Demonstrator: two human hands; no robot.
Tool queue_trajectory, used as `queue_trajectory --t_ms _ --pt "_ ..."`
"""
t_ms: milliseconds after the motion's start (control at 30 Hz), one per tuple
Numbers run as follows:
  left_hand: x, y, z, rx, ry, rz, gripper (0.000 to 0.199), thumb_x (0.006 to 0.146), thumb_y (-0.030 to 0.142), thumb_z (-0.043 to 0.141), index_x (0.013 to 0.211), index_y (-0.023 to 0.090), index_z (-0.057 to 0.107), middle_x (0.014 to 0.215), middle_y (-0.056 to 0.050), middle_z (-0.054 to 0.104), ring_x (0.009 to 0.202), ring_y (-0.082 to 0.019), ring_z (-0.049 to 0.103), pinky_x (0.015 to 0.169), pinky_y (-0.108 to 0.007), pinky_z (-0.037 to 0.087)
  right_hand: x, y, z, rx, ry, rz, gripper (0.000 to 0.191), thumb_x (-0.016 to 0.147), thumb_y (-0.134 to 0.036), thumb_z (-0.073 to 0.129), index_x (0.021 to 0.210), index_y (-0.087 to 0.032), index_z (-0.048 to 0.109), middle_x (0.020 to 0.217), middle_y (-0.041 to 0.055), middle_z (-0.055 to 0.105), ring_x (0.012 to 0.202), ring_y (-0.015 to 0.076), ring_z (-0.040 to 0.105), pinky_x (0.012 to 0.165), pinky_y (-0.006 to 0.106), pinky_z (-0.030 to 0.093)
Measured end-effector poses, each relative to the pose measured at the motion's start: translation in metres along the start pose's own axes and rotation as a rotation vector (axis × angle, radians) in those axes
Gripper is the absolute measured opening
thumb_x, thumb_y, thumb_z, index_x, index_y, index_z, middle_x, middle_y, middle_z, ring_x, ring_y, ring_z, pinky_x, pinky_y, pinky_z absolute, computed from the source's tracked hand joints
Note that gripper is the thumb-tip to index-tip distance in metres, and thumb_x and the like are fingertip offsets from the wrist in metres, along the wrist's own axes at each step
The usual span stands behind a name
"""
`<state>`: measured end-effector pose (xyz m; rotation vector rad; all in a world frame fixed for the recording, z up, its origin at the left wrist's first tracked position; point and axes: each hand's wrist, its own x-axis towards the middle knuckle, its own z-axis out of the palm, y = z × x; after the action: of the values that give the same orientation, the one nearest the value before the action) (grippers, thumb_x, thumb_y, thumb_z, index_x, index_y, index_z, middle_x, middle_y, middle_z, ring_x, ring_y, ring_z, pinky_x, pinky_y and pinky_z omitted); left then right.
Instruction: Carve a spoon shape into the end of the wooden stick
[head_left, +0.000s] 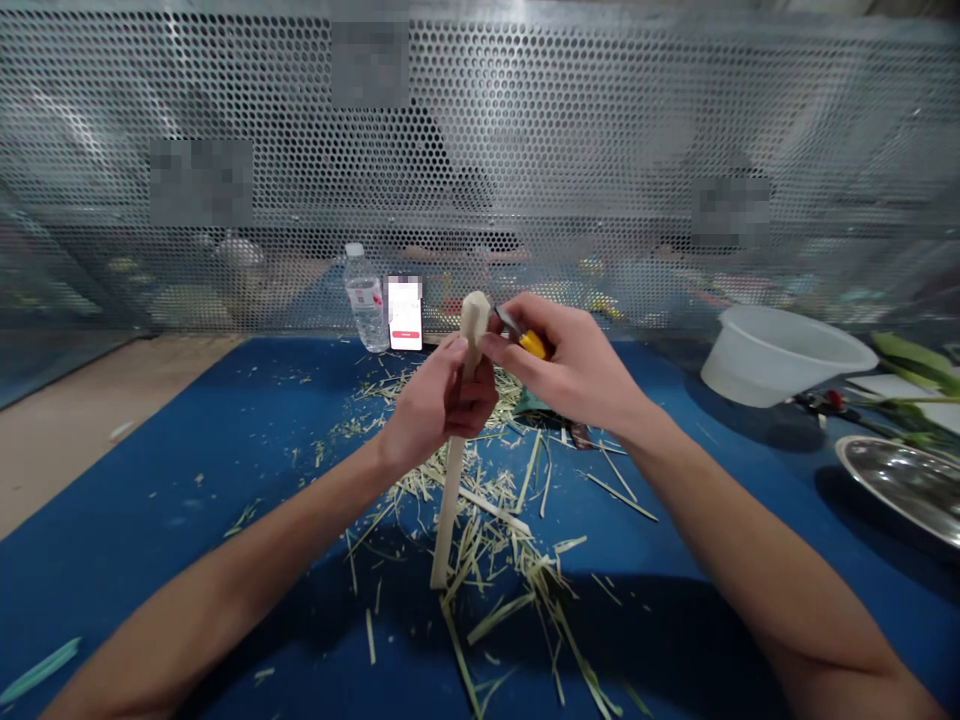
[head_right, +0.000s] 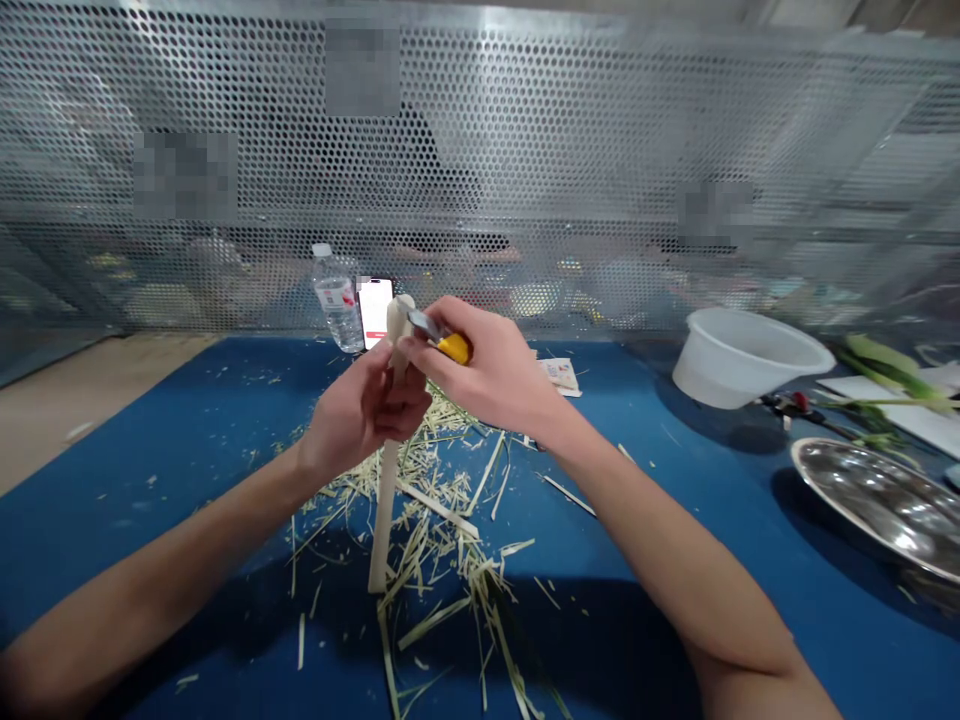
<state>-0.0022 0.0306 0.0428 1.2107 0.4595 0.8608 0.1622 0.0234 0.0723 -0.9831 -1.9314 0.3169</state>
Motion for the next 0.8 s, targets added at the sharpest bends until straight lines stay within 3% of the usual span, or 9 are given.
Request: queue_trajectory --t_ms 267,400,533,700,800 --pt "-0.0011 0.0004 -0.0002 -0.071 -0.017 -0.034 0.038 0.1 0.047 0.028 0.092 0.018 0.053 0.064 0.007 0.017 0.047 -0.008 0.012 0.043 -0.021 0.009 0.0034 0.0083 -0.0053 0.326 0.092 0.13 0.02 0.091 -0.036 0.059 0.08 -0.023 0.05 0.06 -0.0074 0.039 0.049 0.0074 0.038 0.047 0.027 0.028" --pt "-0.0015 0.0005 -0.0002 -0.085 -0.044 -0.005 0.034 0.097 0.044 0.035 0.092 0.017 0.055 0.065 0.006 0.017 0.048 -0.007 0.014 0.043 -0.02 0.012 0.0041 0.0087 -0.0066 0.206 0.16 0.105 0.017 0.091 -0.034 0.058 0.08 -0.022 0.053 0.063 -0.0057 0.042 0.055 0.0085 0.039 0.052 0.028 0.031" --pt "-0.0016 0.0001 -0.0003 -0.076 -0.039 0.027 0.029 0.096 0.041 0.039 0.093 0.018 0.055 0.066 0.006 0.025 0.046 -0.006 0.019 0.043 -0.02 0.018 0.0035 0.0051 -0.007 0.034 0.129 0.052 0.012 0.089 -0.033 0.061 0.086 -0.021 0.057 0.069 -0.0047 0.048 0.06 0.0091 0.038 0.055 0.028 0.029" --pt "-0.0011 0.0 0.0024 -0.074 -0.03 0.058 0.02 0.096 0.039 0.045 0.092 0.02 0.05 0.067 0.006 0.031 0.045 -0.005 0.028 0.042 -0.019 0.025 0.0008 0.0036 -0.0068 0.005 0.056 -0.001 0.04 0.094 -0.048 0.053 0.069 -0.023 0.036 0.063 -0.0058 0.035 0.059 0.0089 0.034 0.055 0.03 0.025" --pt "-0.0013 -0.0008 0.004 -0.06 -0.028 0.083 0.019 0.094 0.039 0.052 0.093 0.02 0.05 0.067 0.006 0.031 0.045 -0.005 0.031 0.042 -0.019 0.028 -0.0003 0.0056 -0.0059 0.029 -0.024 -0.02 0.039 0.098 -0.053 0.045 0.073 -0.023 0.041 0.064 -0.0055 0.039 0.059 0.0091 0.036 0.056 0.03 0.028"
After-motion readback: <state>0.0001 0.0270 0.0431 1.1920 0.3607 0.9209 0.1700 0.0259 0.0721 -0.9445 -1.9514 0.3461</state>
